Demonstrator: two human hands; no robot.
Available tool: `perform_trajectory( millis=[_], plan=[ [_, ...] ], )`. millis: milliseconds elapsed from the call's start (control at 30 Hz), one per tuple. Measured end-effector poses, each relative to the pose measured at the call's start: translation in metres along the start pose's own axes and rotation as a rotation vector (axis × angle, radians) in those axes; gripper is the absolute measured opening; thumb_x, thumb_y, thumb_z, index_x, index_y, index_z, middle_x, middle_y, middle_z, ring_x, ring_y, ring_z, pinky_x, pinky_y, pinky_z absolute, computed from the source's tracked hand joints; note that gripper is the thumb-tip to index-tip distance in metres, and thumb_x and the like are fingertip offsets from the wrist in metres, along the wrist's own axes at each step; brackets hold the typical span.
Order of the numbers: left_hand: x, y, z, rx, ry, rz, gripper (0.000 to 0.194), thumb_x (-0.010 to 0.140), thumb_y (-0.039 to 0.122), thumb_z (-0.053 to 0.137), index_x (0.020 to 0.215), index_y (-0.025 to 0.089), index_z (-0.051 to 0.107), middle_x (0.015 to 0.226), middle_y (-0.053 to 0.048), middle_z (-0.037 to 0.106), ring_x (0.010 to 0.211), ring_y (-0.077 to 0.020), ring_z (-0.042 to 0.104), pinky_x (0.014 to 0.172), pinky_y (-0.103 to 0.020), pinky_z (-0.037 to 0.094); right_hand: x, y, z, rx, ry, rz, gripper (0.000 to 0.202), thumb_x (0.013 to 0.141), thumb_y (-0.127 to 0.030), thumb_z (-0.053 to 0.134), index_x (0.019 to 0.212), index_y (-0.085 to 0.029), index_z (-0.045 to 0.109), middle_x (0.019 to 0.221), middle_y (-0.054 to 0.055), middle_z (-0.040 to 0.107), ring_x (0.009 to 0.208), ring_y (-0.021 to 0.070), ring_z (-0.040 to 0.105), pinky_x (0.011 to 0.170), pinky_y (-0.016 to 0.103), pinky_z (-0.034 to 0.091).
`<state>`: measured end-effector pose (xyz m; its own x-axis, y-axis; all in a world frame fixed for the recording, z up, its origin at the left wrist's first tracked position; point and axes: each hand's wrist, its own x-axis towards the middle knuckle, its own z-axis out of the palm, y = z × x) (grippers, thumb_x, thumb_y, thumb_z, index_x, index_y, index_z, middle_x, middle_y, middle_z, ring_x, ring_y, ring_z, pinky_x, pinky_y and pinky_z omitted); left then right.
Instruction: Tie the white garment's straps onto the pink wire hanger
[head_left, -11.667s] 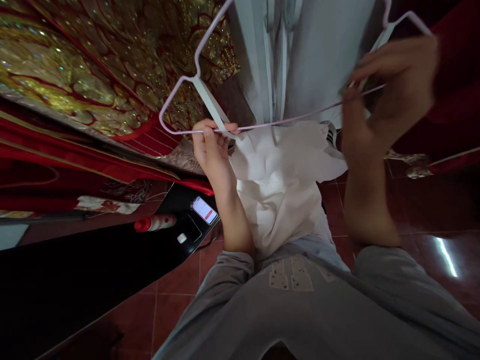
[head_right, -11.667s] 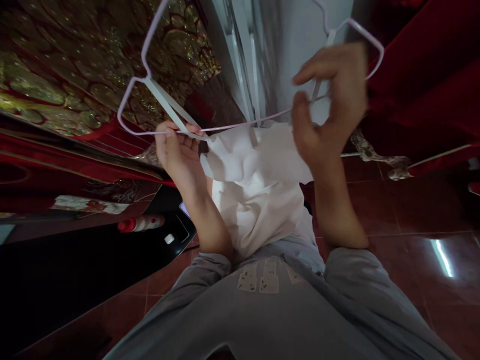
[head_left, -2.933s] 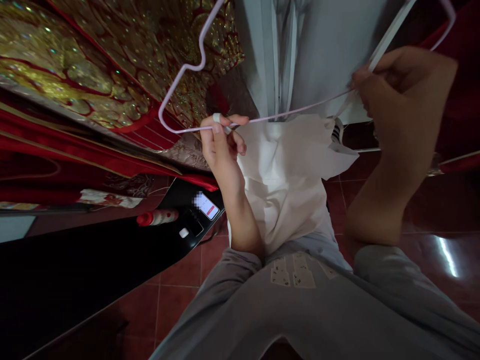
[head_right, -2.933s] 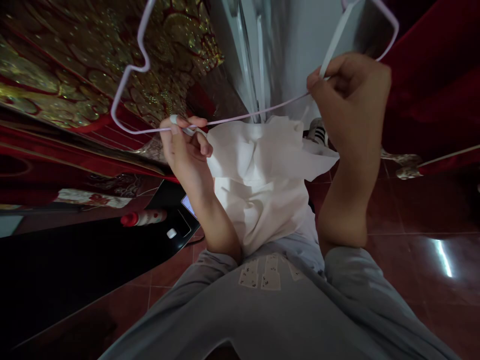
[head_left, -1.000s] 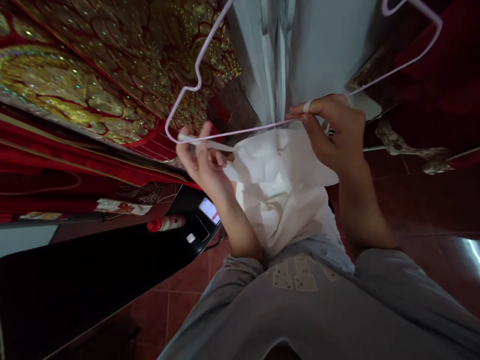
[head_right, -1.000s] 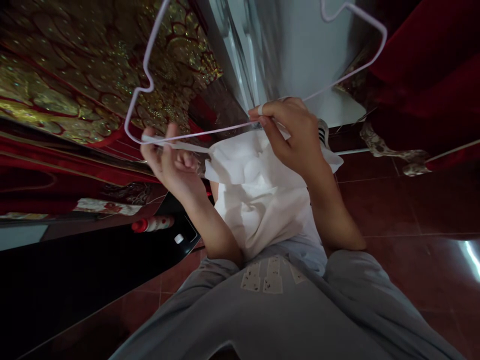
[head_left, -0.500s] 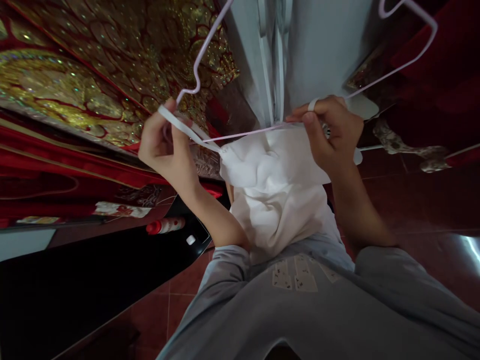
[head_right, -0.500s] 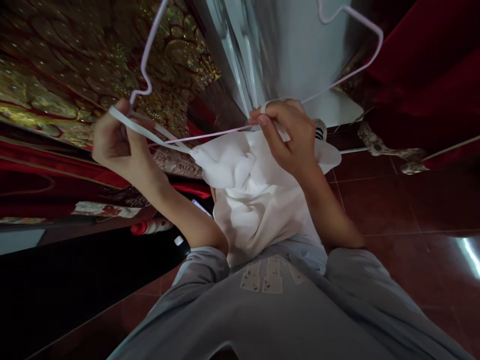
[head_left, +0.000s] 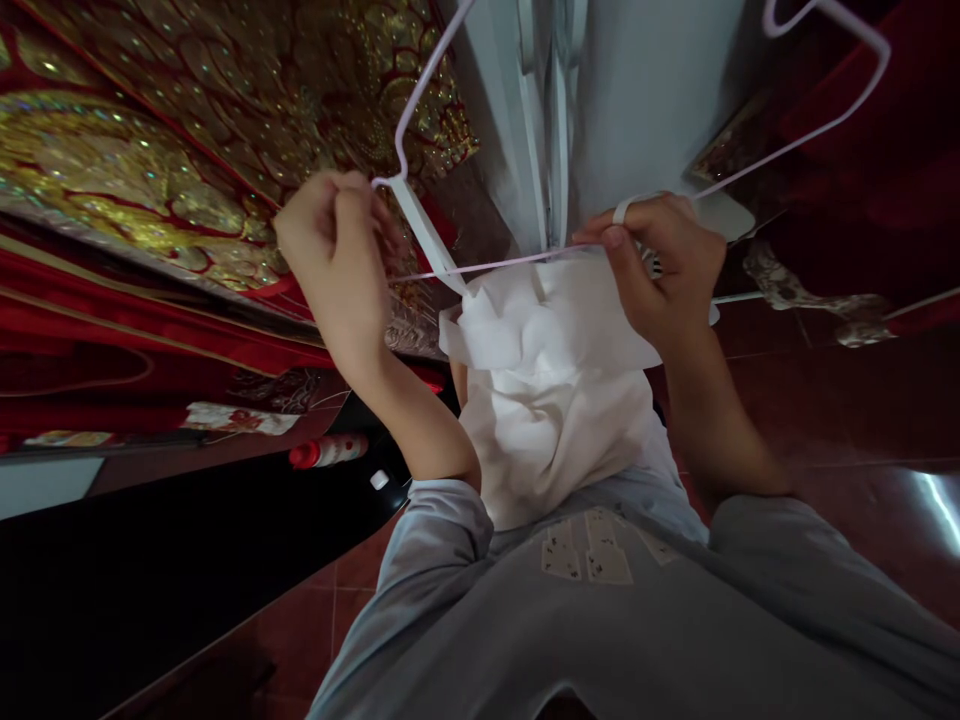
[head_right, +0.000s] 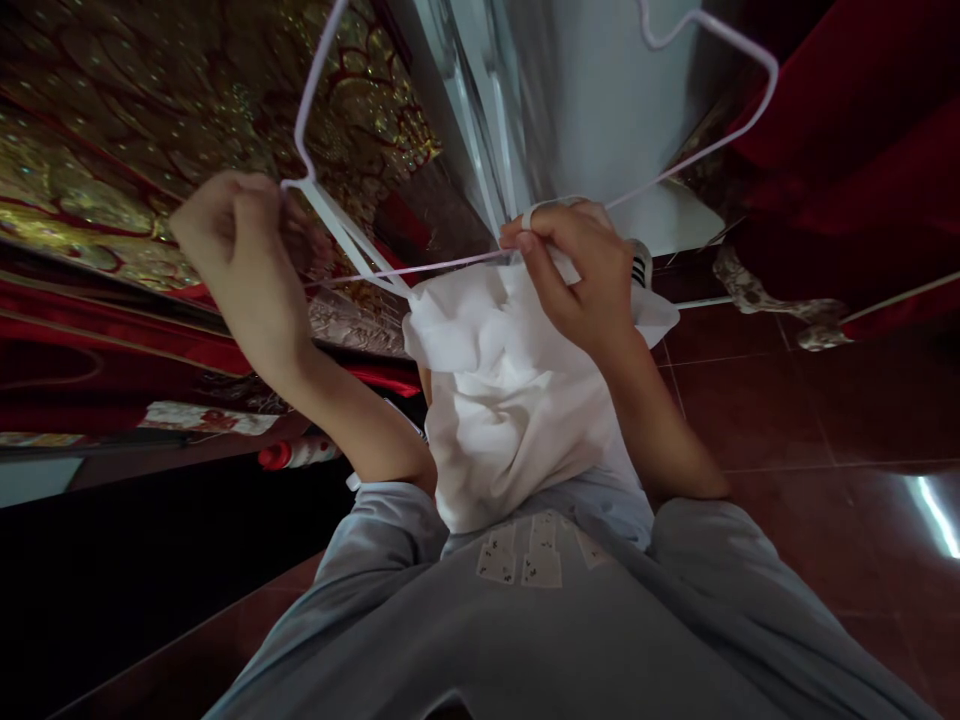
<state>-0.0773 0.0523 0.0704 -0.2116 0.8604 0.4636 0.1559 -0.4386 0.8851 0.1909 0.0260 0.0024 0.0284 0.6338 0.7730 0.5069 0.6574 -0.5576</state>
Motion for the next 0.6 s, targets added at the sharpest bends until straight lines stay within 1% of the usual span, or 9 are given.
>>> perform_trajectory(
  millis=[67,167,200,300,400,467,500,567,600],
  plan=[
    [-0.004,-0.013,-0.006,-0.115,0.06,-0.058,0.039,0.11,0.01,0.051,0.073,0.017,0.059,0.06,0.003,0.054,0.056,-0.0112,0.05,0.071,-0.024,0.055,0.002,-0.001,-0.002,0.014,-0.003,0.0,0.028,0.107,-0.051,0.051,0.1,-0.033,0.072,0.096,0.0,0.081,0.092,0.0219,0.075,0.094,0.048,0.059],
    [-0.024,-0.031,-0.006,-0.387,0.162,-0.157,0.034,0.113,0.027,0.051,0.081,0.02,0.061,0.075,-0.003,0.066,0.07,-0.0151,0.064,0.071,-0.028,0.058,0.003,-0.004,-0.004,0.026,-0.047,0.064,0.02,0.107,-0.046,0.051,0.109,-0.039,0.07,0.1,-0.002,0.082,0.099,0.0228,0.077,0.096,0.049,0.061],
    [-0.033,-0.035,-0.002,-0.492,0.176,-0.211,0.033,0.112,0.033,0.052,0.083,0.021,0.06,0.081,-0.004,0.069,0.079,-0.0165,0.068,0.079,-0.029,0.06,0.002,-0.004,-0.005,0.03,-0.058,0.09,0.019,0.107,-0.046,0.051,0.111,-0.04,0.069,0.104,-0.003,0.081,0.101,0.0227,0.078,0.094,0.048,0.062],
    [-0.062,-0.042,0.018,-0.6,0.205,-0.21,0.033,0.104,0.05,0.064,0.088,0.023,0.054,0.09,-0.003,0.07,0.093,-0.0178,0.073,0.09,-0.03,0.06,0.0,-0.005,-0.002,0.063,-0.034,0.123,0.019,0.107,-0.046,0.053,0.114,-0.039,0.069,0.114,-0.001,0.08,0.101,0.0216,0.079,0.09,0.044,0.064],
    [-0.077,-0.039,0.039,-0.681,0.196,-0.145,0.029,0.104,0.05,0.064,0.094,0.025,0.052,0.091,-0.001,0.067,0.101,-0.0183,0.076,0.095,-0.03,0.06,0.001,-0.009,0.006,0.152,0.024,0.061,0.018,0.107,-0.04,0.058,0.116,-0.034,0.072,0.114,0.0,0.079,0.094,0.0183,0.081,0.088,0.036,0.064],
    [-0.077,-0.037,0.044,-0.7,0.207,-0.102,0.027,0.106,0.046,0.061,0.092,0.025,0.051,0.086,0.0,0.066,0.095,-0.017,0.076,0.091,-0.029,0.06,0.003,-0.009,0.011,0.231,0.149,0.009,0.017,0.106,-0.038,0.064,0.116,-0.032,0.075,0.106,0.0,0.079,0.087,0.0158,0.081,0.079,0.03,0.065],
    [-0.075,-0.037,0.045,-0.698,0.214,-0.082,0.027,0.106,0.045,0.061,0.091,0.025,0.051,0.084,0.001,0.065,0.091,-0.0165,0.076,0.089,-0.028,0.061,0.005,-0.007,0.009,0.276,0.26,-0.016,0.016,0.104,-0.039,0.066,0.113,-0.031,0.077,0.1,0.0,0.078,0.084,0.0143,0.08,0.074,0.027,0.065],
    [-0.073,-0.036,0.042,-0.677,0.219,-0.065,0.027,0.106,0.044,0.063,0.089,0.026,0.051,0.083,0.0,0.066,0.088,-0.0173,0.076,0.088,-0.03,0.062,0.009,0.008,-0.008,0.367,0.526,-0.05,0.013,0.102,-0.038,0.069,0.106,-0.032,0.08,0.09,-0.003,0.076,0.077,0.0102,0.078,0.068,0.021,0.063],
    [-0.072,-0.037,0.04,-0.653,0.218,-0.073,0.027,0.106,0.045,0.063,0.089,0.027,0.052,0.083,-0.001,0.066,0.088,-0.0184,0.076,0.089,-0.031,0.063,0.011,0.021,-0.024,0.404,0.613,-0.031,0.013,0.101,-0.037,0.069,0.101,-0.032,0.081,0.088,-0.005,0.076,0.077,0.0082,0.076,0.067,0.019,0.061]
  ],
)
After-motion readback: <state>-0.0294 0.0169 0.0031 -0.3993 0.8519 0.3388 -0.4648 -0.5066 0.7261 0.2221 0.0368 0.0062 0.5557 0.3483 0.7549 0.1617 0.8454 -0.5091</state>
